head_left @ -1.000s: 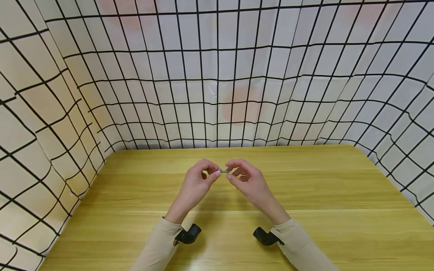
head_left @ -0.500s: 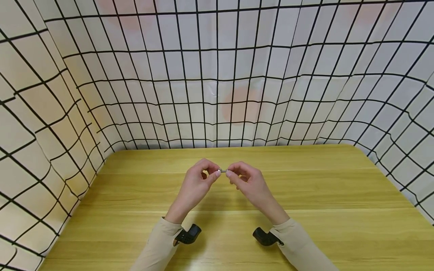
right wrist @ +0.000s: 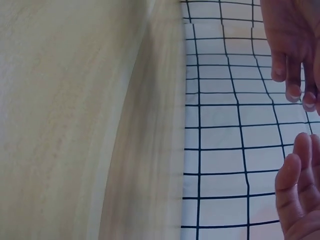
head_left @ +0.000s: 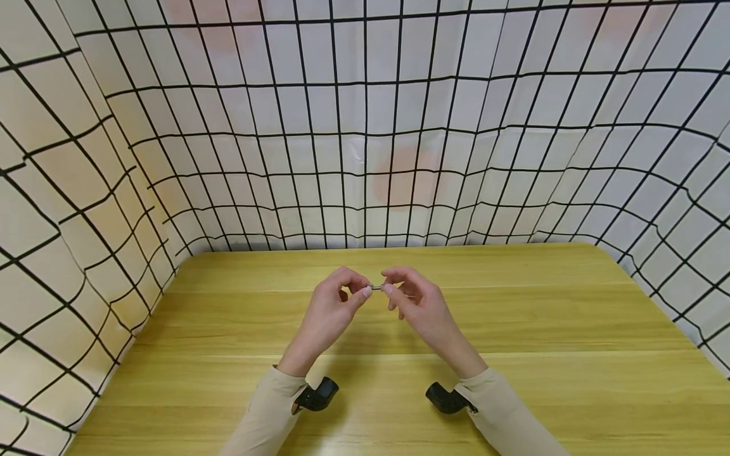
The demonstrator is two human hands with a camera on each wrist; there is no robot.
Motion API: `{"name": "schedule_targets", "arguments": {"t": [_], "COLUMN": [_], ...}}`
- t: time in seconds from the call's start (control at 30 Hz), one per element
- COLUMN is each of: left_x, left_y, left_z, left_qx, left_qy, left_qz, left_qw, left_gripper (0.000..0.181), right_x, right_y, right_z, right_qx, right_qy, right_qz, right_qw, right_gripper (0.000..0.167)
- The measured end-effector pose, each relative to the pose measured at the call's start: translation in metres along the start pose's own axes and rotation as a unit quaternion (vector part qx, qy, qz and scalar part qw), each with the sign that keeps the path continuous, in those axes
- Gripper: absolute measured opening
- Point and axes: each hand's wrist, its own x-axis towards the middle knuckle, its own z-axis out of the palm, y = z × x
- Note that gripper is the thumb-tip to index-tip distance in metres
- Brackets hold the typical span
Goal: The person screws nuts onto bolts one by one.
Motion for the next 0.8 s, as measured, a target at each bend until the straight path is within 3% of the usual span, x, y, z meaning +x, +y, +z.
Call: {"name": "schedule_targets", "arguments": {"t": [0.23,0.47,0.63,0.8], "left_x": [0.0,0.0,0.0,0.0], "left_y": [0.0,0.0,0.0,0.0], "left_z": [-0.001,0.0,0.001,0.001], "left_qx": [-0.003,-0.005,-0.008,-0.006], "left_qy": [-0.001,-0.002,-0.005,-0.004], "left_qz": [-0.006,-0.006,-0.012,-0.011], "left_qw": [1.0,1.0,0.9999,0.9999], "left_gripper": [0.004,0.004,0.004,0.004], "right_x": [-0.004,-0.001,-0.001,-0.001], "right_y": [-0.031,-0.004,0.001,0.002], "right_z": [0.002,0.002,0.002,0.002], "right_qx": [-0.033,-0.038,-0.039,-0.039], "right_qy": [0.001,0.005,0.004,0.006], "right_qz": [-0.045,-0.061,-0.07,-0.05], "right_qw": [0.9984,0.9974,0.9968,0.998], "right_gripper": [0.024,0.024,0.018,0.014]}}
